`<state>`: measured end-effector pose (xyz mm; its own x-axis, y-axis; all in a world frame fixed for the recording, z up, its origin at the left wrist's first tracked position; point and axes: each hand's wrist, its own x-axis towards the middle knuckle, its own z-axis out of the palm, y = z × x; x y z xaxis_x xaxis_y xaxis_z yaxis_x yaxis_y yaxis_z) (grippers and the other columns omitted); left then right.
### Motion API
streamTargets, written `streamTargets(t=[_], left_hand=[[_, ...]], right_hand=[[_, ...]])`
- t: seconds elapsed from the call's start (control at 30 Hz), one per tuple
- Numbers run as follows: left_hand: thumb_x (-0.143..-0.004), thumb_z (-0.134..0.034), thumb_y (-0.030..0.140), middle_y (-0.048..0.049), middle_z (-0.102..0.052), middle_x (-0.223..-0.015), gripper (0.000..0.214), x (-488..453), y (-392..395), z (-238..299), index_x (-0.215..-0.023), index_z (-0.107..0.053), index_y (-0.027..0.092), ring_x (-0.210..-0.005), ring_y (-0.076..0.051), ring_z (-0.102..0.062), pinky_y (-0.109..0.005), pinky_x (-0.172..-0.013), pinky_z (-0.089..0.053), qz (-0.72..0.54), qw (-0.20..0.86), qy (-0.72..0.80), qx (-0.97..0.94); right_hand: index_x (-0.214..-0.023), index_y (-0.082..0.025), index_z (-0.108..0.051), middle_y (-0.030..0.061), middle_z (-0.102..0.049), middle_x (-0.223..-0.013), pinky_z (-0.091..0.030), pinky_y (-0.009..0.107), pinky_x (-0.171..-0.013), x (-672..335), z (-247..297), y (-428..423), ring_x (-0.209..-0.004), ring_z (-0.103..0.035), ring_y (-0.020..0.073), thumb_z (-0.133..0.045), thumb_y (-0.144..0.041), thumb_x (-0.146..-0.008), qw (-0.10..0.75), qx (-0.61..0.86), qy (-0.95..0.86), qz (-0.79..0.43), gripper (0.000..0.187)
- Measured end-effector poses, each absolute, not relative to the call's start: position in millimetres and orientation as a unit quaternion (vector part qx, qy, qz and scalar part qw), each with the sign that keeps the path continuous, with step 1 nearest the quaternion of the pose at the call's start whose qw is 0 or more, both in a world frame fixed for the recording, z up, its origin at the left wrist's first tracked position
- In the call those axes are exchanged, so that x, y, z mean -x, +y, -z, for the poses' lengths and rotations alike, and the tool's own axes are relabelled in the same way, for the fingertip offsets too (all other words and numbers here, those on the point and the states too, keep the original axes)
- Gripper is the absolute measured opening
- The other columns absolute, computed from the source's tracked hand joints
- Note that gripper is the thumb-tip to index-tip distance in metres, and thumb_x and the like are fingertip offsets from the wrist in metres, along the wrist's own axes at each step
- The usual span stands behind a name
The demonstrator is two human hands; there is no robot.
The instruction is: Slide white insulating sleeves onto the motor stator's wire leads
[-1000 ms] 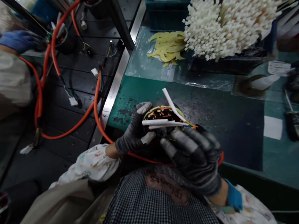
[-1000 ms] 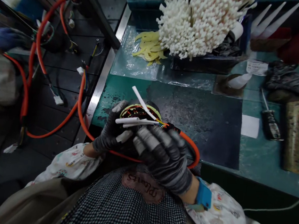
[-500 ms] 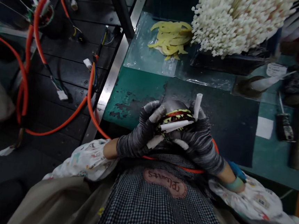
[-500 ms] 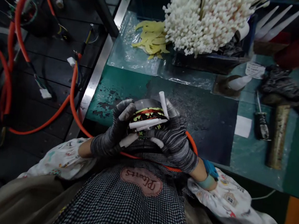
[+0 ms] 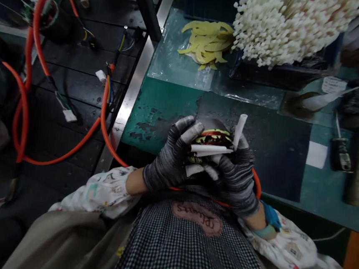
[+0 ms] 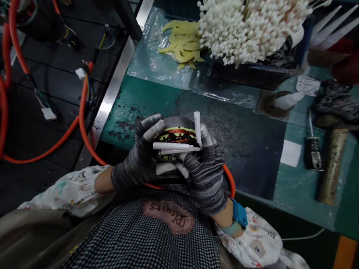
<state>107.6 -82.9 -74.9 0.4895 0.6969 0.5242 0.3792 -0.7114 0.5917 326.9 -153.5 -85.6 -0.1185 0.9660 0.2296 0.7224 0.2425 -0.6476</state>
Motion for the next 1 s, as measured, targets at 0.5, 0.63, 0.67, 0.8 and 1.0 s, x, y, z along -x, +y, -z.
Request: streamTargets(t=[0.5,0.63,0.67,0.8,1.0], left_hand=[[-0.105,-0.069,0.033,-0.0143,-0.034,-0.178,0.086,-124,-97,57,-0.178,-0.024,0.034,-0.168,-0.039,-0.036,-0.065,-0.140,-0.037,-0.372,0.302,0.369,-0.797],[-0.103,-0.070,0.029,-0.0139,-0.033,-0.179,0.088,-124,-95,53,-0.178,-0.023,0.034,-0.169,-0.038,-0.036,-0.063,-0.140,-0.037,-0.366,0.317,0.359,-0.798],[-0.103,-0.071,0.027,-0.0135,-0.033,-0.179,0.090,-124,-94,52,-0.178,-0.023,0.035,-0.169,-0.039,-0.035,-0.063,-0.140,-0.037,-0.363,0.318,0.361,-0.798],[-0.101,-0.068,0.021,-0.0121,-0.031,-0.181,0.091,-128,-95,49,-0.179,-0.022,0.036,-0.170,-0.040,-0.034,-0.065,-0.141,-0.036,-0.352,0.320,0.367,-0.799],[-0.103,-0.068,0.021,-0.0139,-0.040,-0.177,0.083,-130,-92,47,-0.176,-0.030,0.032,-0.169,-0.036,-0.038,-0.060,-0.141,-0.038,-0.370,0.323,0.358,-0.795]], right_hand=[[-0.140,-0.040,-0.074,0.0026,-0.044,-0.179,-0.057,0.073,-0.120,-374,77,-122,-0.160,-0.052,0.0404,-0.073,-0.027,-0.102,0.346,0.447,-0.808,-0.164,0.040],[-0.136,-0.038,-0.074,0.0036,-0.045,-0.177,-0.059,0.069,-0.119,-373,77,-115,-0.158,-0.054,0.0389,-0.075,-0.030,-0.102,0.351,0.432,-0.812,-0.179,0.034],[-0.138,-0.038,-0.073,0.0044,-0.045,-0.177,-0.059,0.069,-0.119,-372,77,-116,-0.157,-0.054,0.0390,-0.075,-0.030,-0.102,0.349,0.442,-0.806,-0.180,0.037],[-0.148,-0.039,-0.069,0.0071,-0.048,-0.173,-0.061,0.068,-0.116,-366,79,-125,-0.149,-0.059,0.0400,-0.071,-0.031,-0.104,0.347,0.497,-0.784,-0.134,0.044],[-0.172,-0.036,-0.046,0.0139,-0.052,-0.169,-0.063,0.064,-0.114,-354,70,-133,-0.145,-0.063,0.0385,-0.071,-0.039,-0.106,0.313,0.576,-0.736,-0.169,0.070]])
